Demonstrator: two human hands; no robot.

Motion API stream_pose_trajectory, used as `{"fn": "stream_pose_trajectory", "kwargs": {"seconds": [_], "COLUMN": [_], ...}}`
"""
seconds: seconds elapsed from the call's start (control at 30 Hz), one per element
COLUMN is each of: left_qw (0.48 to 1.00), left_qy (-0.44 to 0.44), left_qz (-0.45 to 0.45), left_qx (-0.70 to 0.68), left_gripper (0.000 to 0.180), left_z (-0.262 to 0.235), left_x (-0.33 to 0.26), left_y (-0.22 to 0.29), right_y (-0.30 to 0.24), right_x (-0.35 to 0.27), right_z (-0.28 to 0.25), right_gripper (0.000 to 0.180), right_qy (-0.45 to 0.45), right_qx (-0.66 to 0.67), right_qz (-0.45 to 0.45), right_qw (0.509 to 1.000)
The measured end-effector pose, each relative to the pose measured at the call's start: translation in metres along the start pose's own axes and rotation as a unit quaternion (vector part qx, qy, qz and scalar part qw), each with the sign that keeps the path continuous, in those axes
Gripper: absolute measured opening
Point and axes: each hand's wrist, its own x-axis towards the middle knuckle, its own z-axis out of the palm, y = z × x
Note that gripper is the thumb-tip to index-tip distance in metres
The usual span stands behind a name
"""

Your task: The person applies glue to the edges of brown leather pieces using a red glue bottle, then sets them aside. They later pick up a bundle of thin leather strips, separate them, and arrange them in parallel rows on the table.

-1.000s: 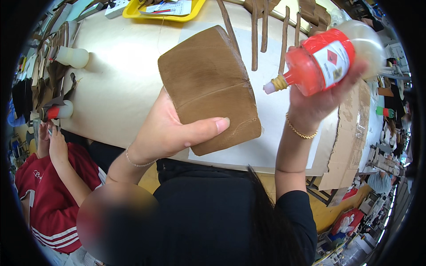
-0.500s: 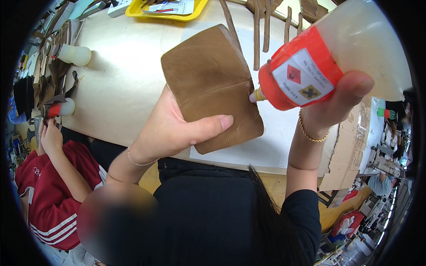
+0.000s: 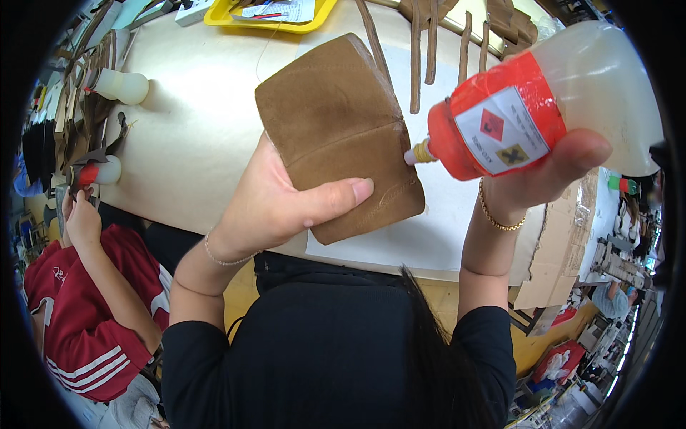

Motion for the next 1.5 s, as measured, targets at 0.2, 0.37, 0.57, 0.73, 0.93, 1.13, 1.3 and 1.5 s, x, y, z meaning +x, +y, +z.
{"fn": "stream_pose_trajectory", "kwargs": {"seconds": [0.2, 0.37, 0.57, 0.73, 0.93, 1.13, 1.3, 1.5], "left_qw": [1.000, 1.000, 1.000, 0.999, 0.995, 0.993, 0.978, 0.980], "left_qy": [-0.005, 0.006, -0.010, -0.036, -0.046, -0.053, -0.073, -0.066], "left_qz": [0.004, 0.012, -0.005, -0.041, -0.091, -0.101, -0.156, -0.060], "left_qx": [0.012, 0.009, 0.016, 0.002, -0.015, -0.040, -0.115, -0.180], "left_gripper": [0.056, 0.055, 0.052, 0.048, 0.057, 0.058, 0.067, 0.069], "left_z": [-0.005, 0.001, 0.003, 0.001, 0.002, 0.001, -0.018, -0.063], "left_x": [0.003, 0.002, 0.001, 0.000, 0.002, 0.007, 0.011, 0.012], "left_y": [-0.001, -0.001, -0.001, 0.000, 0.004, -0.007, -0.008, -0.047], "right_y": [-0.001, -0.005, -0.005, -0.004, -0.002, 0.001, 0.021, 0.020], "right_x": [-0.022, -0.021, 0.011, 0.012, 0.009, 0.002, 0.013, 0.011], "right_z": [-0.016, -0.022, -0.004, 0.004, 0.009, 0.005, -0.017, -0.035], "right_gripper": [0.088, 0.093, 0.087, 0.075, 0.063, 0.054, 0.061, 0.076], "right_qy": [0.056, 0.083, 0.063, -0.016, -0.101, -0.159, -0.024, 0.078], "right_qx": [0.066, 0.117, 0.030, -0.022, -0.039, -0.047, -0.024, 0.068], "right_qz": [0.134, 0.190, 0.061, -0.013, -0.057, -0.070, -0.051, 0.112], "right_qw": [0.987, 0.971, 0.996, 1.000, 0.992, 0.984, 0.998, 0.988]}}
